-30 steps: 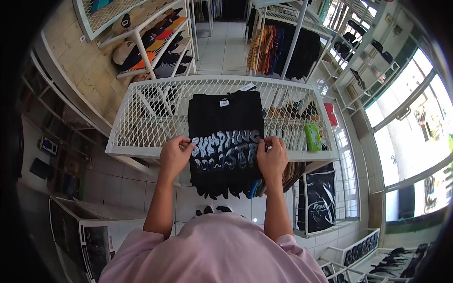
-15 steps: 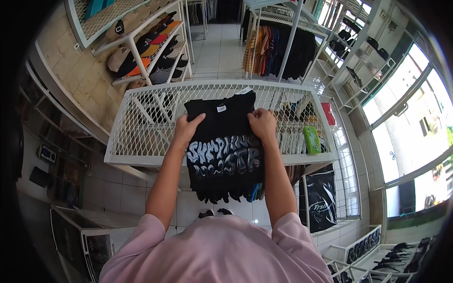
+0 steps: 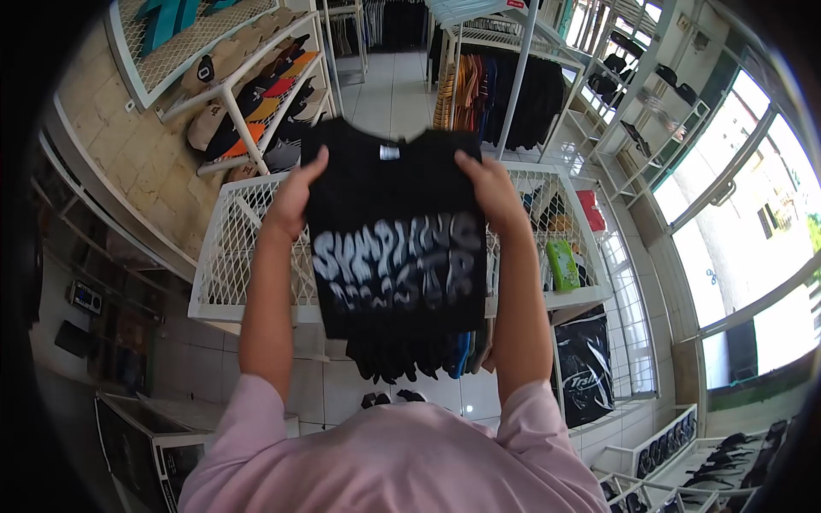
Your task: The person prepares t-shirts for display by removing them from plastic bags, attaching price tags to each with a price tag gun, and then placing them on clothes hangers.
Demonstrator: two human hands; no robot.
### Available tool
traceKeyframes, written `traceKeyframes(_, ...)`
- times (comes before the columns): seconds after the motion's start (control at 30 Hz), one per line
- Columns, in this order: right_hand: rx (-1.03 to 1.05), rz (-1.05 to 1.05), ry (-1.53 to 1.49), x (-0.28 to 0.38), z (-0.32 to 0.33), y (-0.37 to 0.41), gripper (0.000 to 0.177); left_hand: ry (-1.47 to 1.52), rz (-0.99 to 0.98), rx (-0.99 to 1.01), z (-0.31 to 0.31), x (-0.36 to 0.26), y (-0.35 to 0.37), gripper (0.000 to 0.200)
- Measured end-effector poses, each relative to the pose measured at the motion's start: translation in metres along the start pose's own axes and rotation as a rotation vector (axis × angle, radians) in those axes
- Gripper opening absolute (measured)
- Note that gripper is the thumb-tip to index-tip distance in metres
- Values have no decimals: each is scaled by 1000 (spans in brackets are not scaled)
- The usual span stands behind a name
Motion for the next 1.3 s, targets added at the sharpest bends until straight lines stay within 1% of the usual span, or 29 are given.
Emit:
traceKeyframes(0.03,22,56,-39,14,-4,-15,44,-35,-5,6,3,-15,-17,52)
traceKeyframes(0.1,61,57,-132,13,0,-73,54,-234,-203,-47,-3,-50,-44,65)
traceKeyframes(0.17,4,-32,-61,-8,12,-125,65,-325,-177,-119,13,-46,-85,78)
traceKeyframes(0.2,-26,-70,-26,-23,17,-141,71,-371,-170,-153,25,-34,-101,84)
traceKeyframes(0.23,-116,-145,128,-44,22,-141,88,-557,-108,-119,38,-15,-110,105)
traceKeyframes(0.3,10,-255,256,-102,39,-134,96,-975,31,-253,77,54,-131,111)
traceKeyframes(0.37,67,-346,408,-121,44,-91,95,-1285,-31,-297,71,81,-68,113)
traceKeyframes(0.43,81,-315,421,-129,47,-39,92,-1233,143,-165,39,69,12,110)
traceKeyframes(0.5,57,-193,556,-112,41,19,92,-1181,53,-161,32,78,61,104)
traceKeyframes(0.57,48,-18,741,-109,41,57,91,-1219,-184,-120,17,87,102,97)
traceKeyframes(0.6,95,19,746,-103,36,73,90,-1234,-307,-102,12,87,112,95)
traceKeyframes(0.67,188,88,753,-84,24,101,92,-1249,-353,-19,8,93,119,94)
traceKeyframes(0.7,237,67,758,-77,23,101,91,-1256,-382,18,6,93,120,95)
traceKeyframes(0.73,285,44,762,-70,24,97,92,-1255,-321,33,5,88,115,89)
traceKeyframes(0.77,330,20,765,-64,24,91,93,-1060,-346,52,7,83,103,86)
traceKeyframes(0.8,340,104,538,-64,25,74,90,-864,-365,73,12,80,85,83)
traceKeyframes(0.83,298,141,377,-53,22,58,86,-668,-376,94,14,74,69,80)
traceKeyframes(0.87,265,184,218,-43,20,42,82,-589,-372,30,7,52,56,76)
traceKeyframes(0.9,183,184,124,-23,13,27,79,-511,-366,-34,0,29,42,72)
traceKeyframes(0.93,68,183,65,-46,21,-15,77,-547,-351,-105,12,35,12,71)
traceKeyframes(0.97,-46,185,6,-74,30,-47,76,-582,-338,-177,31,55,-26,71)
traceKeyframes(1.0,-161,79,111,-82,22,-48,78,-617,-327,-249,44,69,-45,71)
traceKeyframes(1.03,-170,35,265,-98,20,-55,79,-725,-268,-264,45,77,-41,72)
traceKeyframes(1.1,-250,15,429,-120,27,-37,83,-935,-159,-295,49,94,-24,75)
traceKeyframes(1.13,-279,41,464,-124,31,-21,78,-1010,-206,-337,52,98,-9,77)
traceKeyframes(1.2,-338,80,530,-131,39,8,69,-979,-279,-412,55,110,20,69)
traceKeyframes(1.23,-296,72,568,-130,37,11,63,-965,-302,-445,57,116,30,65)
traceKeyframes(1.3,-213,44,642,-130,35,23,52,-1075,-219,-337,56,124,31,52)
Point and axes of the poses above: each hand's wrist, its own y-axis away from the middle knuckle, its own z-axis out of the back of the hand, x = y × z, the point moved 4 cm from there along -y, towards the middle knuckle, and after that the axes turned 4 degrees about -y, right-handed, at the moved point
